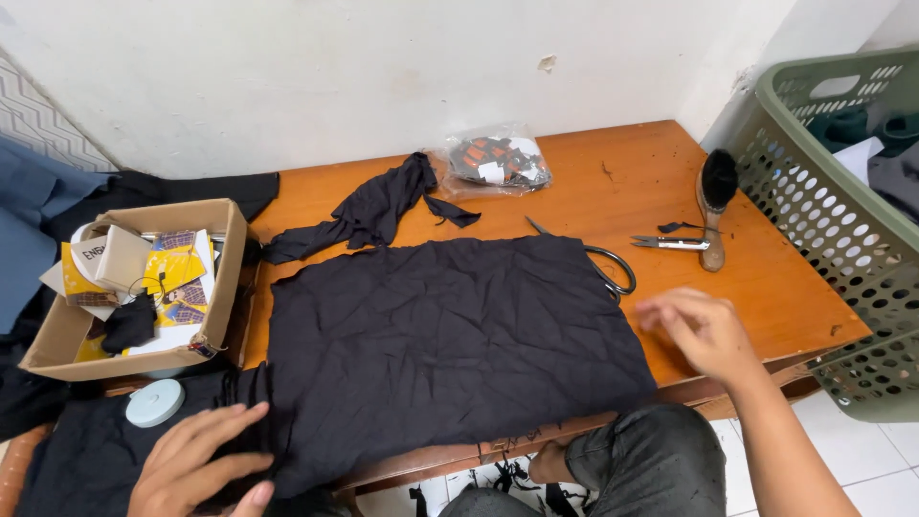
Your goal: The person measures a piece of black fabric with a tape measure on a wooden table, then cuts it with scissors. They unfold the fabric and use a utility knife to trim the edges along the table surface.
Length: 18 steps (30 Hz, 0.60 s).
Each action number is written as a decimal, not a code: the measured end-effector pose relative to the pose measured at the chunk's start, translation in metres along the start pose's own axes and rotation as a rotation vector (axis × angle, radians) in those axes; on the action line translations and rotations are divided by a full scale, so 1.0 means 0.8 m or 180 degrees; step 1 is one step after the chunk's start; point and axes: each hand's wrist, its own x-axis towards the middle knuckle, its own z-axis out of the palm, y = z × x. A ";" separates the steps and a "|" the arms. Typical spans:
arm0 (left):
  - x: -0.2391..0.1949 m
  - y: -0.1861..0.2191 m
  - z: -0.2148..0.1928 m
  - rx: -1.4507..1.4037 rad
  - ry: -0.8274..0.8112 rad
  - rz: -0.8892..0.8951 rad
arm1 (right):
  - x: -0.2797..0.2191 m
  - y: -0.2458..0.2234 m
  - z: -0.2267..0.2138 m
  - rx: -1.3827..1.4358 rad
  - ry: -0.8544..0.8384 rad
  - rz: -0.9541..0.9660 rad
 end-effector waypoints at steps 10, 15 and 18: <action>0.081 -0.002 0.105 0.0561 -0.0854 -0.0638 | 0.066 0.009 0.025 -0.1982 -0.0195 0.0632; 0.075 -0.009 0.115 0.0826 -0.1428 -0.0832 | 0.076 0.006 0.029 -0.2222 0.0050 0.0590; 0.076 -0.010 0.115 0.0934 -0.1311 -0.0698 | 0.088 0.009 0.027 -0.1688 0.0100 -0.0150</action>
